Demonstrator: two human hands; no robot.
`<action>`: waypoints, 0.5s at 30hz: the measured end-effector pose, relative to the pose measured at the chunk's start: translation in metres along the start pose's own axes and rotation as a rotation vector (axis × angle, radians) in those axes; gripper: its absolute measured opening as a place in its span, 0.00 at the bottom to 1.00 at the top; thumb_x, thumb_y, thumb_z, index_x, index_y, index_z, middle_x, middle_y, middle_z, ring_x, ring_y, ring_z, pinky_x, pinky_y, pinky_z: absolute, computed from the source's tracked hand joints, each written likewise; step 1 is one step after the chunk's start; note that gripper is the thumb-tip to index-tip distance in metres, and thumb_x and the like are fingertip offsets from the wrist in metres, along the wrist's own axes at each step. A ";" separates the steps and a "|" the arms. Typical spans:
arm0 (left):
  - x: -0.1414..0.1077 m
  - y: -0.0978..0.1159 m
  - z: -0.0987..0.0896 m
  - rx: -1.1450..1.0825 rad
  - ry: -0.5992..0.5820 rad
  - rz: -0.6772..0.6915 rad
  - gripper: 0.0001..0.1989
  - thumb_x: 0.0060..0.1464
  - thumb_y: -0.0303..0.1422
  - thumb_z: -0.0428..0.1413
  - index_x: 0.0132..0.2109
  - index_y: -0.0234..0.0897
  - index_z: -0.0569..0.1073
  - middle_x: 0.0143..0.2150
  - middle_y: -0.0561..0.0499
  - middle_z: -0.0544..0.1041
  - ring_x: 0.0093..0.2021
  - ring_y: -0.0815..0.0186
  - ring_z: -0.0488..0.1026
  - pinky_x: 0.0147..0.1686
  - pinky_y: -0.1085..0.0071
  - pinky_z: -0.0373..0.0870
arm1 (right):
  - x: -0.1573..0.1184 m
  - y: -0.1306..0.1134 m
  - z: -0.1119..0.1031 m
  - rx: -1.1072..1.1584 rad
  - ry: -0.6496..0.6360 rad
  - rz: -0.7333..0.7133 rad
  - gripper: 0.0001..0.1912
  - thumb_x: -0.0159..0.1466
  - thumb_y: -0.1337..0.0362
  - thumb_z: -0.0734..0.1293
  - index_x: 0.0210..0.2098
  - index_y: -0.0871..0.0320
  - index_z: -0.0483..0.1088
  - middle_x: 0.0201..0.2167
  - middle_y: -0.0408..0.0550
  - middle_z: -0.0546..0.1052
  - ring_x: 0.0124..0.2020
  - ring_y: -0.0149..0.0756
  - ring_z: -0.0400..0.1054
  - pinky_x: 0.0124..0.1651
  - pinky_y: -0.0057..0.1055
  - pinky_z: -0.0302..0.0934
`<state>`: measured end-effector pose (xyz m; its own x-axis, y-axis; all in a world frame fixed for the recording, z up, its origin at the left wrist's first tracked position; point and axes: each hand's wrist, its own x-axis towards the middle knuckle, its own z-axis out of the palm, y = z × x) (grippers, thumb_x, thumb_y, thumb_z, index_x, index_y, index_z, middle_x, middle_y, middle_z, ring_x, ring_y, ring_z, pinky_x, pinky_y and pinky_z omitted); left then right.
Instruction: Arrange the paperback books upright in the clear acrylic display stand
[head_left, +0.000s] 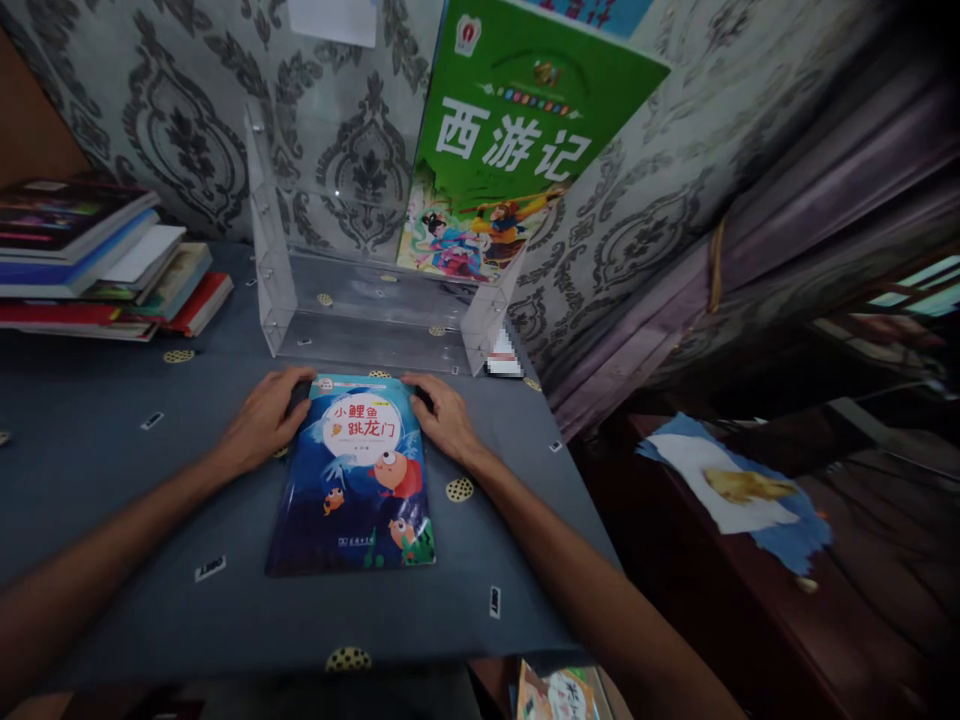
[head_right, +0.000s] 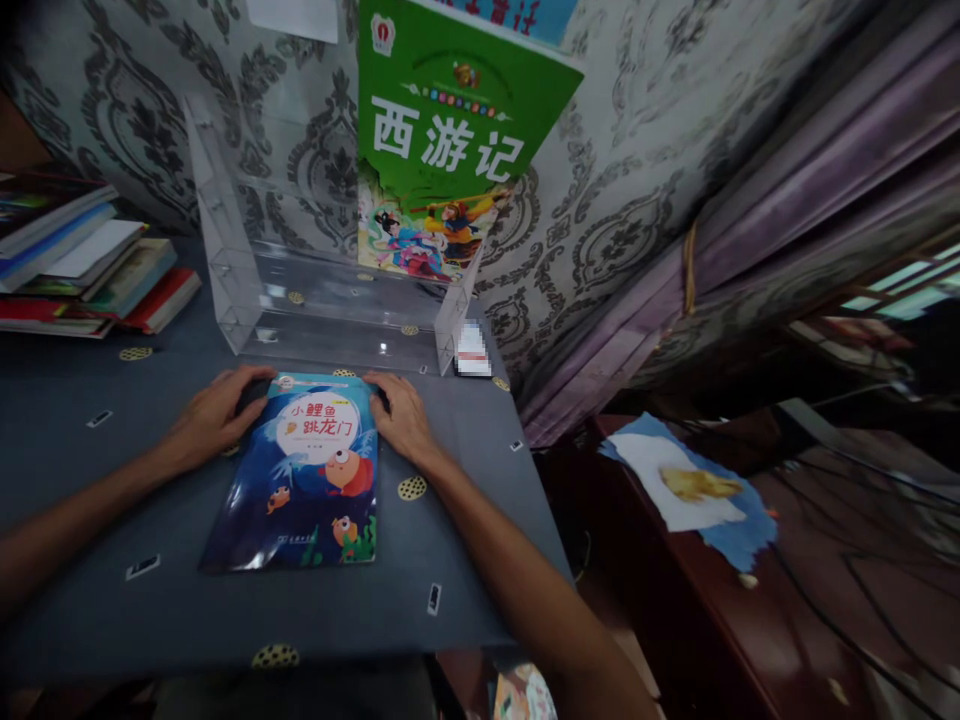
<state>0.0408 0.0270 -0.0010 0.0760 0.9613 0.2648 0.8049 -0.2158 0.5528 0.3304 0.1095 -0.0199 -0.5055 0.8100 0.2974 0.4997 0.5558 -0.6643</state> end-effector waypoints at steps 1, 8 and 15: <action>-0.001 0.001 0.001 0.032 0.006 0.023 0.20 0.62 0.40 0.48 0.56 0.38 0.71 0.56 0.39 0.78 0.59 0.47 0.71 0.61 0.47 0.68 | 0.000 -0.001 0.000 -0.004 -0.002 -0.001 0.20 0.67 0.68 0.62 0.56 0.54 0.75 0.60 0.51 0.78 0.61 0.45 0.71 0.68 0.51 0.60; -0.019 0.034 0.020 0.114 -0.075 0.318 0.19 0.69 0.38 0.45 0.56 0.37 0.75 0.63 0.39 0.75 0.68 0.47 0.64 0.67 0.43 0.62 | 0.003 0.008 -0.002 0.067 -0.020 -0.018 0.23 0.66 0.73 0.59 0.55 0.52 0.77 0.60 0.48 0.78 0.62 0.41 0.71 0.67 0.47 0.61; 0.001 0.066 0.043 0.062 -0.282 0.460 0.20 0.70 0.38 0.47 0.61 0.37 0.72 0.66 0.41 0.73 0.73 0.51 0.59 0.71 0.50 0.56 | 0.007 0.022 -0.006 0.228 -0.047 0.010 0.27 0.66 0.74 0.57 0.60 0.54 0.73 0.60 0.49 0.78 0.61 0.38 0.72 0.69 0.44 0.61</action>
<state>0.1192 0.0215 0.0020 0.5766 0.7806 0.2413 0.6839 -0.6227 0.3802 0.3420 0.1285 -0.0282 -0.5362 0.8025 0.2617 0.3352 0.4870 -0.8065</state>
